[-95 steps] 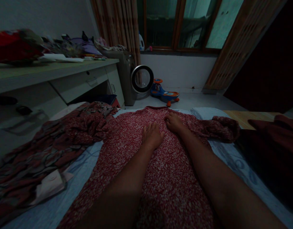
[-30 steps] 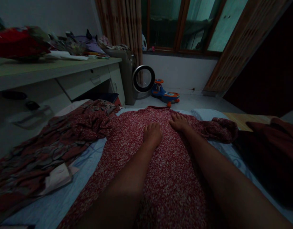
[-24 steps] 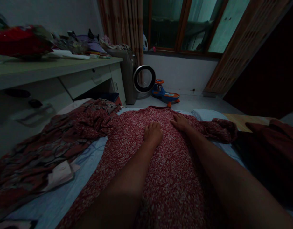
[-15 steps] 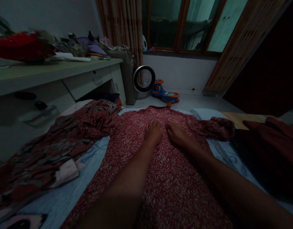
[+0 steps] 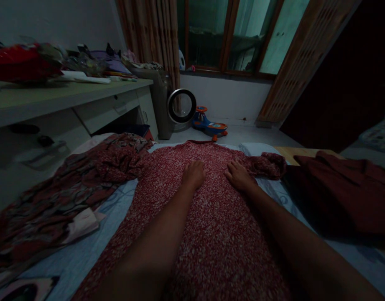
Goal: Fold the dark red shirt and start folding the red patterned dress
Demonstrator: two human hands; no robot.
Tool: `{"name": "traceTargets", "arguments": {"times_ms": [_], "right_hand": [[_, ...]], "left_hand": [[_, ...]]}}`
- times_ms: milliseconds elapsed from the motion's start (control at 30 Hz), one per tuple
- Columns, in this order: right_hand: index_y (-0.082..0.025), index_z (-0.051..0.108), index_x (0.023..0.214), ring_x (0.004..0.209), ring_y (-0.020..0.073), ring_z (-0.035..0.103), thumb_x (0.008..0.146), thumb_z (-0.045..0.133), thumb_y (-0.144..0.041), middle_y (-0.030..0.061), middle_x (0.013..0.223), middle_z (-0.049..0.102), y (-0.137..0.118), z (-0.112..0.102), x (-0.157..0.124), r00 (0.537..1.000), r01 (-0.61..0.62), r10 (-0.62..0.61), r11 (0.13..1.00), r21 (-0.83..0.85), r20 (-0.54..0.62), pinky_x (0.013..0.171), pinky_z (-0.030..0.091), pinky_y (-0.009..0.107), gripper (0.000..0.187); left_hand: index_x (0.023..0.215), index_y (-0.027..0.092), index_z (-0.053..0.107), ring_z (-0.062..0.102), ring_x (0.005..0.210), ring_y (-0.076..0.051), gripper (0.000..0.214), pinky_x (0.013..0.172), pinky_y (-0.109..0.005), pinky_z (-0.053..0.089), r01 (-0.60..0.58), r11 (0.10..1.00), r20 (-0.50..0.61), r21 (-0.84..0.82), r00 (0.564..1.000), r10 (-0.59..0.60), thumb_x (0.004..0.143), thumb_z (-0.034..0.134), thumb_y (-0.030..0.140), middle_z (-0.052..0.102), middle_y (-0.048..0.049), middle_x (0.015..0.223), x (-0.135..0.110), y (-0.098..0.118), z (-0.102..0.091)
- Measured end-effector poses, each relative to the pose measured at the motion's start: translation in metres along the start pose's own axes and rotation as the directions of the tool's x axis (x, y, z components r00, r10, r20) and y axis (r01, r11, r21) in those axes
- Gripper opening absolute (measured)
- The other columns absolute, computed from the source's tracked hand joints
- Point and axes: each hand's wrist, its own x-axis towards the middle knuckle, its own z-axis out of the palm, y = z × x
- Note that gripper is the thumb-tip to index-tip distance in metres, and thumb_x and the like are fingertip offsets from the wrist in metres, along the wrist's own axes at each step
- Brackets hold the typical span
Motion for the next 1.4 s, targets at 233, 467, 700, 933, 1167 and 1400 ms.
{"name": "traceTargets", "arguments": {"times_ms": [233, 467, 700, 933, 1167, 1400], "right_hand": [[-0.013, 0.045, 0.144, 0.141, 0.023, 0.037, 0.096, 0.041, -0.037, 0.0137, 0.152, 0.042, -0.052, -0.002, -0.035, 0.985, 0.167, -0.171, 0.972, 0.166, 0.014, 0.117, 0.027, 0.04, 0.053], [-0.015, 0.045, 0.144, 0.143, 0.0236, 0.033, 0.099, 0.036, -0.041, 0.0126, 0.154, 0.039, -0.027, -0.002, -0.044, 0.998, 0.035, -0.04, 0.995, 0.097, 0.04, 0.117, 0.025, 0.041, 0.053], [-0.016, 0.057, 0.126, 0.133, 0.0314, 0.042, 0.095, 0.044, -0.045, 0.0175, 0.139, 0.053, -0.051, -0.018, -0.056, 0.968, -0.252, 0.252, 0.968, -0.001, 0.0, 0.109, 0.033, 0.046, 0.044], [-0.018, 0.046, 0.142, 0.142, 0.0264, 0.033, 0.097, 0.041, -0.045, 0.0125, 0.154, 0.039, -0.078, -0.006, -0.063, 0.998, -0.011, 0.002, 0.992, 0.126, 0.068, 0.115, 0.027, 0.042, 0.053], [-0.018, 0.043, 0.145, 0.144, 0.0335, 0.029, 0.095, 0.038, -0.054, 0.0176, 0.157, 0.032, -0.037, -0.006, -0.071, 0.942, -0.337, 0.335, 0.939, 0.064, 0.028, 0.113, 0.025, 0.051, 0.062], [-0.013, 0.044, 0.145, 0.144, 0.0377, 0.028, 0.092, 0.042, -0.057, 0.0225, 0.154, 0.035, -0.037, -0.003, -0.075, 0.884, -0.465, 0.468, 0.883, 0.067, -0.024, 0.114, 0.021, 0.053, 0.068]], "left_hand": [[0.118, 0.021, 0.057, 0.051, 0.122, -0.024, 0.027, 0.107, -0.04, 0.033, 0.015, 0.999, -0.018, 0.041, 1.0, -0.014, 0.095, 0.046, 0.03, 0.061, -0.0078, 0.13, -0.002, 0.006, -0.003], [0.117, 0.02, 0.058, 0.052, 0.12, -0.025, 0.026, 0.104, -0.041, 0.035, 0.01, 0.998, -0.014, 0.057, 1.0, -0.01, 0.095, 0.046, 0.029, 0.062, -0.0085, 0.127, -0.003, 0.008, -0.005], [0.12, 0.017, 0.055, 0.051, 0.119, -0.025, 0.03, 0.104, -0.038, 0.036, 0.029, 0.999, -0.069, 0.045, 0.997, -0.026, 0.093, 0.048, 0.027, 0.06, -0.0113, 0.126, -0.004, 0.008, -0.008], [0.109, 0.018, 0.063, 0.052, 0.117, -0.028, 0.027, 0.099, -0.04, 0.04, 0.07, 0.992, -0.073, 0.102, 0.995, -0.063, 0.095, 0.042, 0.027, 0.061, -0.0133, 0.12, -0.009, 0.011, -0.015], [0.107, 0.02, 0.066, 0.06, 0.106, -0.025, 0.026, 0.092, -0.036, 0.047, 0.085, 0.991, 0.004, 0.106, 0.996, -0.086, 0.091, 0.044, 0.022, 0.065, -0.0103, 0.114, -0.006, 0.009, -0.01], [0.107, 0.018, 0.064, 0.061, 0.104, -0.025, 0.026, 0.09, -0.035, 0.048, 0.082, 0.99, 0.009, 0.117, 0.996, -0.083, 0.092, 0.043, 0.022, 0.065, -0.0117, 0.115, -0.006, 0.008, -0.011]]}}
